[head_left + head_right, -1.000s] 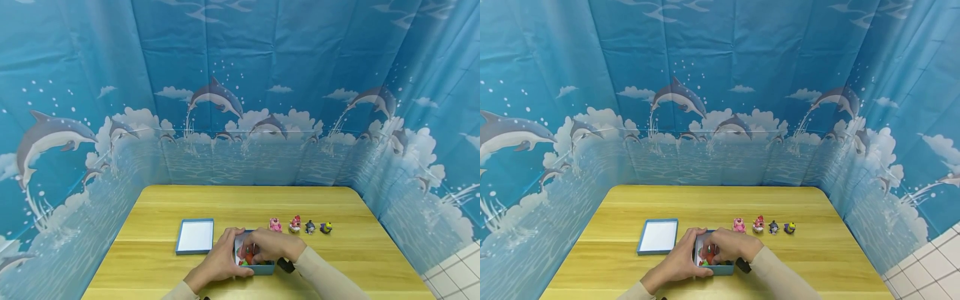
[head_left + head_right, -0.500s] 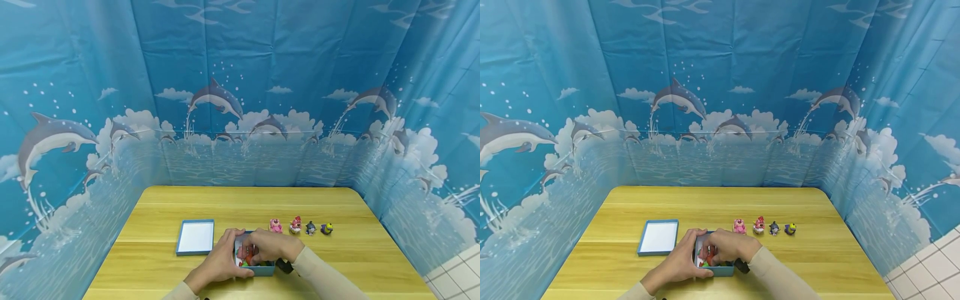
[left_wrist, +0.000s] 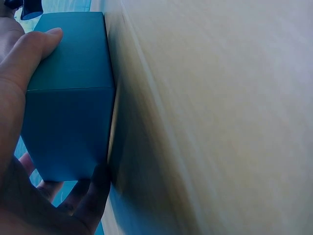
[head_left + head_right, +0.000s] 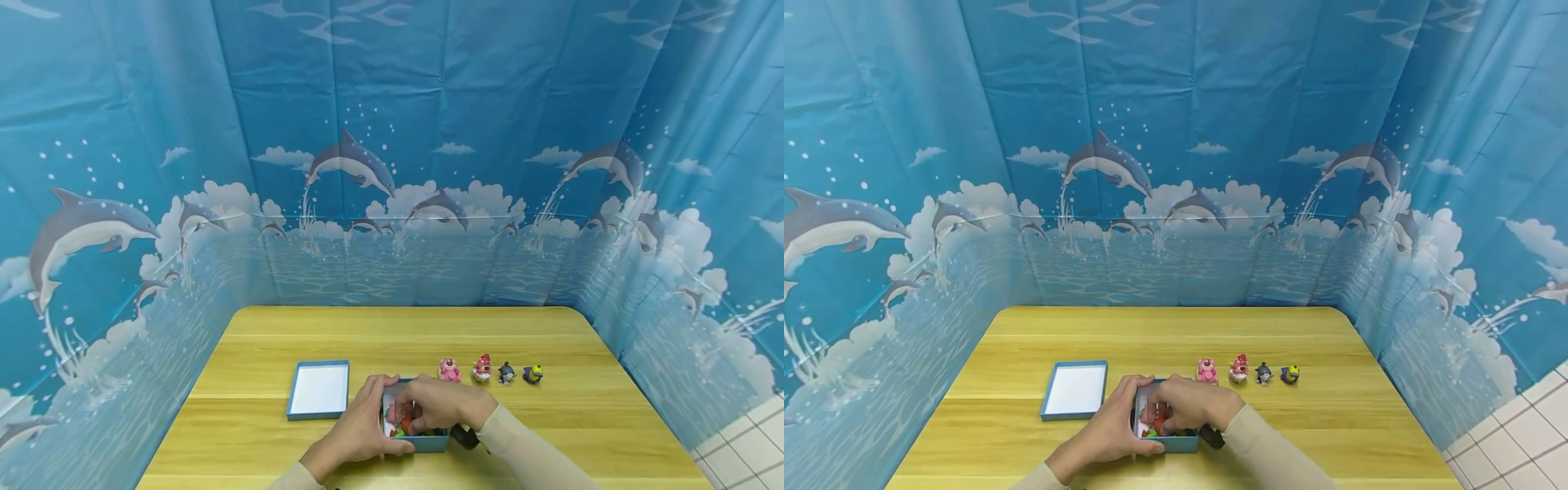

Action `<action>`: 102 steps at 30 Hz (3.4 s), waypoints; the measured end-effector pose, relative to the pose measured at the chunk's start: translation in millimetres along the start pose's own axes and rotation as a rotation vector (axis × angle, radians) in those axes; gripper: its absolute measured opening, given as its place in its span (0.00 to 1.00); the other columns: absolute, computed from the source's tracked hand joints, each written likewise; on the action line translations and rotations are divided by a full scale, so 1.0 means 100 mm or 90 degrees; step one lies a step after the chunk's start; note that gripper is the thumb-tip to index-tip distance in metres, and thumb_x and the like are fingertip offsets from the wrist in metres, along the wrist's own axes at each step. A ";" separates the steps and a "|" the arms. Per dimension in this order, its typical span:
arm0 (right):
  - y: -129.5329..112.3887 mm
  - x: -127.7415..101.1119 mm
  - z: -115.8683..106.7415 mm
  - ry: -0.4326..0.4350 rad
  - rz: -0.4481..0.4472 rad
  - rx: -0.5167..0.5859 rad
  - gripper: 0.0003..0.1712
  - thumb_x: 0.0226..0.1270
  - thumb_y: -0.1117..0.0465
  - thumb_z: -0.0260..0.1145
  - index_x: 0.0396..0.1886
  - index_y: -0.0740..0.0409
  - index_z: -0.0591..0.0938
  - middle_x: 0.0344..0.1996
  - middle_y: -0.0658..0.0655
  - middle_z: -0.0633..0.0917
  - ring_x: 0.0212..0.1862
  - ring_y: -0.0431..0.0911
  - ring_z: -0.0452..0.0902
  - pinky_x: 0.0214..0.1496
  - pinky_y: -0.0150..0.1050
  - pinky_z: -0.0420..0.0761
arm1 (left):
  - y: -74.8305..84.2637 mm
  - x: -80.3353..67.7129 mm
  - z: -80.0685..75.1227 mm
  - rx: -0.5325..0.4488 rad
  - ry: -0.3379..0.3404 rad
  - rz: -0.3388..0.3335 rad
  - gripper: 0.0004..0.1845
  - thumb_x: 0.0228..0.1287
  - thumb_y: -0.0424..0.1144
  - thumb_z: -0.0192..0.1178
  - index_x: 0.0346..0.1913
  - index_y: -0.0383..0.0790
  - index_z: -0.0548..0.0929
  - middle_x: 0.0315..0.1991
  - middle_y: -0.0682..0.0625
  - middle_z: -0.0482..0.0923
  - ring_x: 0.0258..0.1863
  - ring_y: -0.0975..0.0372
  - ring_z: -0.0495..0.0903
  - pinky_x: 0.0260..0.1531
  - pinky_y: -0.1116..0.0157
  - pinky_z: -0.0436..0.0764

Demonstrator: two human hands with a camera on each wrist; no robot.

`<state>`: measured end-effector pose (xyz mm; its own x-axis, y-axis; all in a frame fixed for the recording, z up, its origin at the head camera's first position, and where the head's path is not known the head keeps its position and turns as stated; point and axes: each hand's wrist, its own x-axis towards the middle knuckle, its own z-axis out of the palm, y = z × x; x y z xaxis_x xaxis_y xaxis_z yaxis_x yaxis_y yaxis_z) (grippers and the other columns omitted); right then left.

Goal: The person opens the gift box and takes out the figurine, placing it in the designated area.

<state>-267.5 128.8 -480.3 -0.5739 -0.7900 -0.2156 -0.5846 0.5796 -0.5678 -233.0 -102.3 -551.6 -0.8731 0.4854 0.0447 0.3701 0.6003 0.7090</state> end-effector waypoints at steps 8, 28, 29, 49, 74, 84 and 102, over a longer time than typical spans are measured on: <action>0.01 0.01 0.01 0.007 0.001 -0.001 0.11 0.75 0.67 0.83 0.48 0.48 0.93 0.39 0.43 0.93 0.37 0.29 0.84 0.42 0.26 0.86 | 0.01 -0.01 -0.01 0.001 0.002 -0.001 0.66 0.56 0.73 0.86 0.90 0.50 0.65 0.87 0.48 0.68 0.82 0.48 0.76 0.77 0.42 0.84; 0.04 -0.02 0.00 0.031 -0.034 0.010 0.11 0.77 0.70 0.80 0.49 0.49 0.93 0.43 0.43 0.92 0.37 0.30 0.81 0.42 0.26 0.85 | 0.00 -0.01 -0.01 -0.001 0.000 -0.002 0.66 0.56 0.74 0.86 0.90 0.51 0.65 0.87 0.50 0.68 0.78 0.51 0.78 0.76 0.44 0.85; 0.04 -0.02 0.00 0.032 -0.033 0.014 0.11 0.77 0.70 0.80 0.49 0.49 0.92 0.44 0.43 0.92 0.37 0.30 0.81 0.42 0.26 0.85 | 0.00 -0.01 -0.01 0.000 0.000 -0.002 0.66 0.56 0.73 0.86 0.90 0.51 0.65 0.87 0.50 0.68 0.78 0.51 0.77 0.76 0.44 0.85; 0.06 -0.12 -0.01 0.076 -0.030 0.038 0.08 0.82 0.67 0.76 0.50 0.48 0.90 0.42 0.41 0.90 0.40 0.30 0.82 0.48 0.29 0.86 | 0.00 -0.02 -0.02 -0.004 -0.002 -0.004 0.66 0.55 0.74 0.86 0.90 0.53 0.65 0.85 0.51 0.69 0.73 0.56 0.78 0.72 0.49 0.86; 0.05 -0.32 -0.06 0.156 -0.024 -0.041 0.16 0.83 0.62 0.74 0.65 0.54 0.92 0.48 0.45 0.86 0.47 0.46 0.82 0.50 0.30 0.80 | -0.04 0.01 0.03 0.003 -0.009 -0.009 0.67 0.56 0.77 0.84 0.91 0.54 0.63 0.85 0.52 0.68 0.75 0.55 0.78 0.72 0.47 0.86; 0.04 -0.39 -0.09 0.195 -0.042 -0.053 0.14 0.84 0.63 0.74 0.64 0.54 0.93 0.51 0.47 0.89 0.45 0.38 0.83 0.49 0.32 0.87 | -0.04 0.00 0.03 0.005 -0.007 -0.004 0.67 0.56 0.77 0.84 0.91 0.53 0.64 0.86 0.50 0.68 0.77 0.52 0.78 0.73 0.45 0.86; 0.10 -0.52 -0.14 0.231 -0.079 -0.063 0.14 0.85 0.67 0.74 0.63 0.50 0.92 0.53 0.51 0.91 0.46 0.31 0.82 0.49 0.36 0.91 | 0.02 -0.01 0.00 0.015 0.010 -0.002 0.66 0.54 0.74 0.87 0.89 0.53 0.66 0.86 0.51 0.69 0.79 0.51 0.78 0.76 0.43 0.85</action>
<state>-251.2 178.5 -463.5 -0.6504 -0.7436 0.1547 -0.7043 0.5143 -0.4893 -231.6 -101.7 -550.5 -0.8789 0.4740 0.0539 0.3750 0.6166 0.6922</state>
